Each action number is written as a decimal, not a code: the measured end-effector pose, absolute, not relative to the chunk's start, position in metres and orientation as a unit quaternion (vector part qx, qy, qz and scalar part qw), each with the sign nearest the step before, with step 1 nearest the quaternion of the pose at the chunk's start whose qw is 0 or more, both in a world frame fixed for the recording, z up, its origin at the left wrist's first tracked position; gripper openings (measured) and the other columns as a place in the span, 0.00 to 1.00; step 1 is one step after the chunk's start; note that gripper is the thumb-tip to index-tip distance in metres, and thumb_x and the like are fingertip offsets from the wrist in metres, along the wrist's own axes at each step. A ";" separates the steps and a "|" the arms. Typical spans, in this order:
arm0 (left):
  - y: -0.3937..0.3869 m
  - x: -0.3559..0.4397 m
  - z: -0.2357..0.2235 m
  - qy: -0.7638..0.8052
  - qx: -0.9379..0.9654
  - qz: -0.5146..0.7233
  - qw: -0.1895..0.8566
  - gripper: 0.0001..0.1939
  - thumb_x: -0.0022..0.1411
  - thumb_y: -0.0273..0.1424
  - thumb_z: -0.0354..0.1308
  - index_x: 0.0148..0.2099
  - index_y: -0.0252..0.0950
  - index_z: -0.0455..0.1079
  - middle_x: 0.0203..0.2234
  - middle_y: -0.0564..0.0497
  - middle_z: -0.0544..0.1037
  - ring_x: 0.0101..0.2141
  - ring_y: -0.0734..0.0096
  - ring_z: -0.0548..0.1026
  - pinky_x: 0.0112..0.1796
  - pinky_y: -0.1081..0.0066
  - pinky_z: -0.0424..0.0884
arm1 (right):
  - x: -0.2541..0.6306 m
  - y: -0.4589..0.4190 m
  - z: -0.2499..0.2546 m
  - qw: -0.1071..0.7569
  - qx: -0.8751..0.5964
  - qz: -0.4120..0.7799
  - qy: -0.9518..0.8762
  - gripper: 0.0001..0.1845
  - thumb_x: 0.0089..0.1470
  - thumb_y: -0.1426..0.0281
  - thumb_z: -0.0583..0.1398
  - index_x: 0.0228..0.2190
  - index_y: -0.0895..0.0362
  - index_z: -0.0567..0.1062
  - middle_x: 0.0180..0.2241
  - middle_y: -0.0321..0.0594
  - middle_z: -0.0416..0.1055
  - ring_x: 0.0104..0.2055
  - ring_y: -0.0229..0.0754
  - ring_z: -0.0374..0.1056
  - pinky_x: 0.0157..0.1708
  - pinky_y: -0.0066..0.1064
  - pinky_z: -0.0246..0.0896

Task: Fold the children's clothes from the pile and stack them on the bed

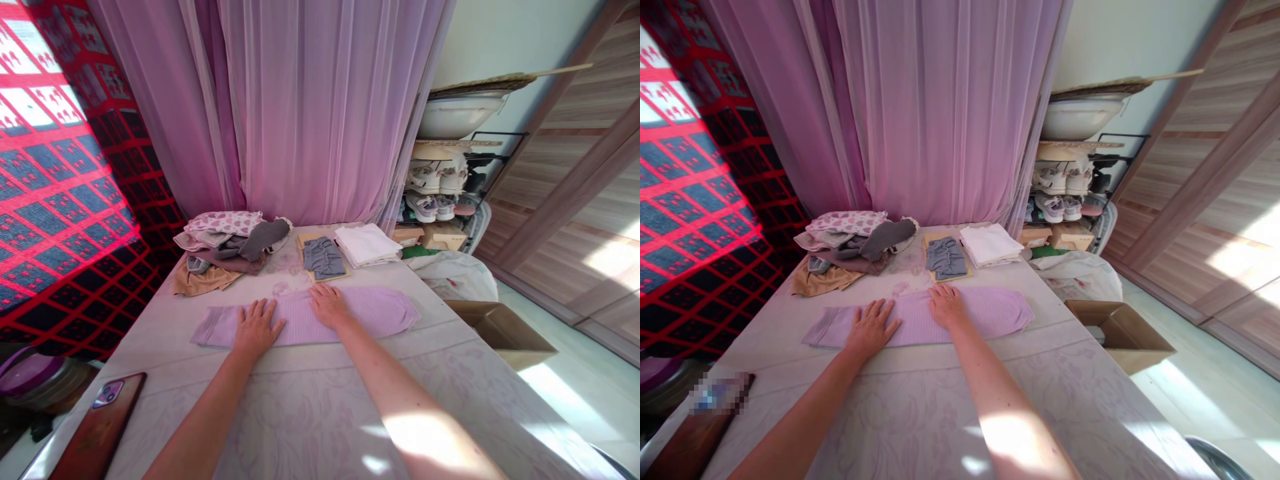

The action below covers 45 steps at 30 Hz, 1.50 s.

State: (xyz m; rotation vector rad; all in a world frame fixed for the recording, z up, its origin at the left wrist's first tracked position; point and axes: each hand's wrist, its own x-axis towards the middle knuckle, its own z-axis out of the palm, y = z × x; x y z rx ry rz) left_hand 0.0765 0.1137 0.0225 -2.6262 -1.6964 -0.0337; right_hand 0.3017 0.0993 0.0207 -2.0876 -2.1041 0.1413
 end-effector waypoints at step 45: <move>0.113 0.008 0.025 -0.618 -0.785 -0.011 0.032 0.34 0.67 0.48 0.40 0.68 0.36 0.56 0.68 0.42 0.55 0.66 0.50 0.52 0.61 0.47 0.50 | 0.364 0.057 0.022 0.027 -0.816 0.014 -0.578 0.27 0.66 0.61 0.43 0.61 0.54 0.62 0.65 0.46 0.55 0.66 0.47 0.49 0.61 0.49 0.43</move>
